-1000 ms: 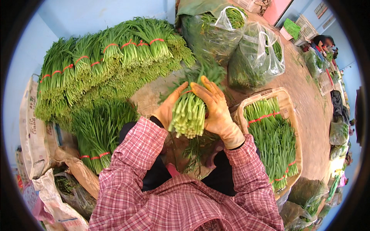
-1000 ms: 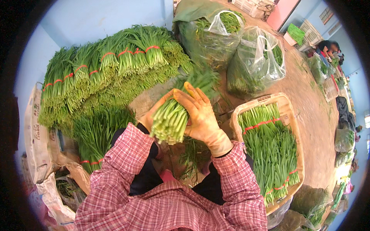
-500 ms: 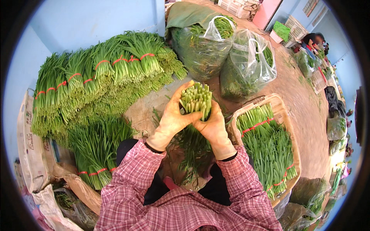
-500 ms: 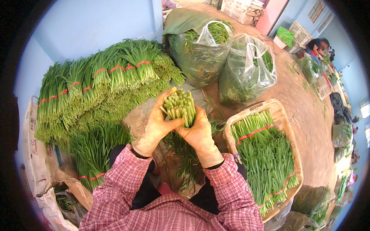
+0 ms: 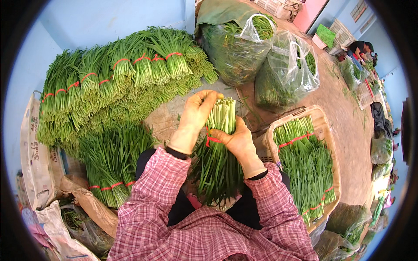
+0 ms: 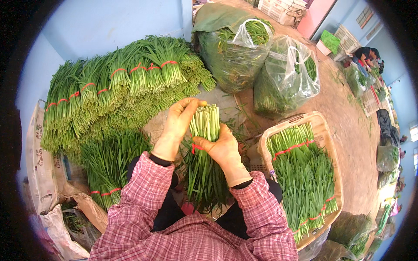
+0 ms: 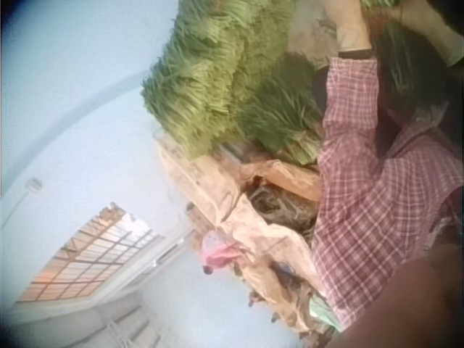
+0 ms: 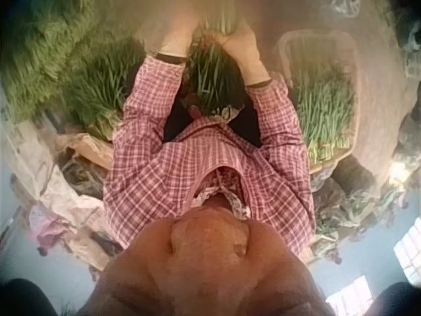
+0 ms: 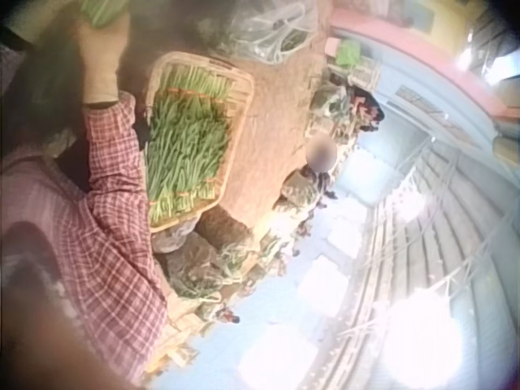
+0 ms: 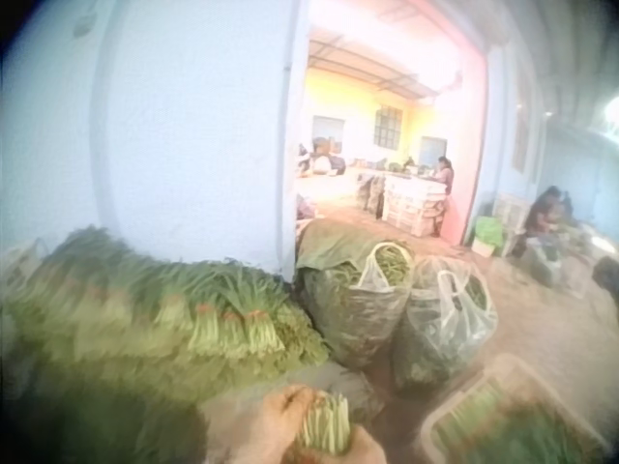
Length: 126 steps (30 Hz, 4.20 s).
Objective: The person sorts bundles of chives by hand, stripping away loose or damaged leaves, then secures the bundles with red elastic bands and places them into a plastic crate.
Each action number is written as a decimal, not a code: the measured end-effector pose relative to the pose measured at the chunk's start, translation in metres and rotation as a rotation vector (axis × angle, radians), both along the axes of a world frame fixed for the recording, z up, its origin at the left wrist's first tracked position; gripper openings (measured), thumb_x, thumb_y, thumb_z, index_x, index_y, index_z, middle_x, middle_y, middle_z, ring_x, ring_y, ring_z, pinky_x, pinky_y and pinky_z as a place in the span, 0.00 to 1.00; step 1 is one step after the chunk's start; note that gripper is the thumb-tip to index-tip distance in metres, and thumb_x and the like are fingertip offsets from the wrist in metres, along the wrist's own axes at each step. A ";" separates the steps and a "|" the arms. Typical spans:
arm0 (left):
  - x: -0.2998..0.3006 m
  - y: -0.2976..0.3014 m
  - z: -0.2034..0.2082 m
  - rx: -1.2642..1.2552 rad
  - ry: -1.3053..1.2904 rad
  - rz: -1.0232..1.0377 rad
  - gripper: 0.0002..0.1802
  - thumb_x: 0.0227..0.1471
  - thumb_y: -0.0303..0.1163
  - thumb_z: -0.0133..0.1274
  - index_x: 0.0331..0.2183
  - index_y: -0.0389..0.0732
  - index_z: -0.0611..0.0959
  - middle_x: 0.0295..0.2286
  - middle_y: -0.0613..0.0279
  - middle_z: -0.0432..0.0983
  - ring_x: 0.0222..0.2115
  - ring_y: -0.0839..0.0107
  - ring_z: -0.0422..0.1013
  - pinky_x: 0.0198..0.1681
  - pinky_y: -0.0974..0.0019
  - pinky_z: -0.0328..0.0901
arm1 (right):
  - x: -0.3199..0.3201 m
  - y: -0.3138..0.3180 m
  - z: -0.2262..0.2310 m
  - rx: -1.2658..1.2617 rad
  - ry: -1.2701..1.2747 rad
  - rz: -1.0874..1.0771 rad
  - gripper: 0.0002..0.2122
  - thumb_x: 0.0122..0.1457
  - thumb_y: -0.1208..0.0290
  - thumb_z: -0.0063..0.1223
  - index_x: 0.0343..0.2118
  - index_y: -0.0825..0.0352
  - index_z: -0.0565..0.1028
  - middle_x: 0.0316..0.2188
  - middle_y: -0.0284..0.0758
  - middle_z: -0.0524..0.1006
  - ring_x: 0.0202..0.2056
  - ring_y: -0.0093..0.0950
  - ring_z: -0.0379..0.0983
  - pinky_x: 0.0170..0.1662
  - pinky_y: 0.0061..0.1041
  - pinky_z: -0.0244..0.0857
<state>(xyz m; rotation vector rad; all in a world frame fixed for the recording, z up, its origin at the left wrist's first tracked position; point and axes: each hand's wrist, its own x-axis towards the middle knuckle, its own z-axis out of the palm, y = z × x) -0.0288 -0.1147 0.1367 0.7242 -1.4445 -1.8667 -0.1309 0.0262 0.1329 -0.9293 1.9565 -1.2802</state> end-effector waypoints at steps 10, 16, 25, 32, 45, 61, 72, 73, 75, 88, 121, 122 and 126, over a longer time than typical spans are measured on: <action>0.000 0.011 -0.003 -0.093 -0.088 0.115 0.13 0.51 0.27 0.61 0.41 0.38 0.84 0.39 0.64 0.81 0.43 0.71 0.74 0.51 0.65 0.67 | 0.000 0.005 -0.009 0.043 0.158 0.044 0.35 0.40 0.49 0.74 0.47 0.68 0.74 0.38 0.43 0.81 0.42 0.39 0.78 0.47 0.35 0.71; 0.007 0.013 0.001 -0.283 0.053 0.016 0.09 0.54 0.28 0.60 0.39 0.38 0.84 0.40 0.64 0.81 0.44 0.71 0.74 0.51 0.66 0.68 | -0.005 0.003 -0.011 0.070 0.192 0.005 0.33 0.40 0.50 0.74 0.45 0.68 0.74 0.38 0.44 0.81 0.42 0.39 0.79 0.46 0.35 0.71; -0.009 0.028 -0.009 -0.481 -0.089 0.196 0.09 0.56 0.27 0.59 0.39 0.35 0.84 0.38 0.59 0.82 0.44 0.67 0.76 0.52 0.65 0.67 | -0.013 0.004 -0.010 0.136 0.028 -0.003 0.32 0.41 0.51 0.73 0.45 0.68 0.75 0.38 0.43 0.81 0.41 0.39 0.79 0.46 0.34 0.71; 0.003 0.001 -0.014 0.134 0.066 0.014 0.19 0.60 0.38 0.56 0.47 0.33 0.80 0.48 0.53 0.77 0.47 0.65 0.74 0.55 0.62 0.65 | -0.008 0.010 -0.002 0.120 0.116 0.035 0.31 0.42 0.52 0.74 0.44 0.67 0.75 0.38 0.43 0.82 0.41 0.38 0.79 0.46 0.34 0.71; 0.007 -0.005 -0.015 -0.077 0.056 0.171 0.10 0.58 0.32 0.55 0.40 0.38 0.84 0.33 0.58 0.83 0.38 0.66 0.77 0.49 0.65 0.68 | -0.014 0.017 -0.004 0.136 0.104 0.008 0.30 0.41 0.52 0.74 0.43 0.68 0.75 0.36 0.42 0.82 0.40 0.36 0.80 0.45 0.33 0.72; -0.024 0.064 -0.032 0.106 -0.003 0.067 0.42 0.49 0.29 0.67 0.61 0.36 0.64 0.49 0.59 0.75 0.51 0.63 0.70 0.58 0.59 0.63 | -0.019 0.012 -0.004 0.178 0.534 -0.026 0.36 0.39 0.51 0.74 0.48 0.69 0.72 0.45 0.49 0.78 0.43 0.42 0.78 0.44 0.36 0.72; -0.025 0.052 -0.017 -0.281 -0.008 0.293 0.30 0.55 0.19 0.52 0.59 0.40 0.70 0.46 0.57 0.75 0.43 0.70 0.73 0.48 0.65 0.69 | -0.004 0.010 -0.004 0.001 0.057 0.057 0.37 0.44 0.60 0.72 0.56 0.68 0.67 0.44 0.44 0.79 0.45 0.35 0.78 0.50 0.30 0.71; -0.023 0.045 -0.013 -0.327 -0.156 0.218 0.24 0.58 0.25 0.54 0.56 0.39 0.73 0.47 0.58 0.75 0.44 0.72 0.72 0.49 0.67 0.68 | -0.008 0.011 -0.022 -0.032 0.080 0.064 0.36 0.44 0.59 0.72 0.55 0.68 0.68 0.43 0.43 0.80 0.45 0.36 0.78 0.50 0.31 0.71; -0.015 0.019 -0.019 0.081 -0.089 0.102 0.20 0.61 0.35 0.52 0.53 0.38 0.75 0.46 0.56 0.76 0.43 0.70 0.73 0.48 0.66 0.69 | -0.008 0.011 -0.017 0.032 0.100 0.070 0.36 0.43 0.59 0.72 0.54 0.68 0.69 0.43 0.43 0.80 0.45 0.37 0.78 0.49 0.32 0.71; -0.004 0.002 -0.015 0.153 0.186 0.083 0.21 0.52 0.27 0.61 0.49 0.39 0.80 0.53 0.57 0.73 0.56 0.61 0.67 0.60 0.63 0.60 | -0.016 0.014 -0.009 0.122 0.203 0.026 0.35 0.41 0.56 0.72 0.52 0.67 0.71 0.42 0.44 0.80 0.45 0.40 0.78 0.49 0.36 0.70; 0.145 -0.025 0.021 -0.070 -0.079 0.407 0.52 0.52 0.65 0.52 0.63 0.34 0.62 0.56 0.46 0.68 0.54 0.55 0.69 0.57 0.52 0.66 | -0.090 0.001 -0.369 0.545 0.813 0.227 0.11 0.55 0.64 0.54 0.37 0.64 0.80 0.34 0.44 0.81 0.37 0.46 0.78 0.41 0.44 0.71; 0.142 -0.026 0.026 -0.062 -0.182 0.427 0.50 0.54 0.66 0.50 0.63 0.36 0.63 0.55 0.49 0.70 0.54 0.57 0.69 0.56 0.54 0.67 | -0.097 0.005 -0.389 0.683 0.747 0.360 0.11 0.54 0.65 0.54 0.36 0.65 0.80 0.33 0.45 0.81 0.37 0.47 0.78 0.39 0.44 0.71; 0.106 -0.063 0.023 0.106 -0.336 0.230 0.39 0.39 0.26 0.68 0.55 0.33 0.73 0.46 0.59 0.77 0.42 0.70 0.74 0.49 0.66 0.69 | -0.102 -0.017 -0.373 0.346 -0.047 -0.332 0.05 0.57 0.75 0.57 0.36 0.67 0.80 0.27 0.38 0.80 0.29 0.28 0.76 0.32 0.30 0.69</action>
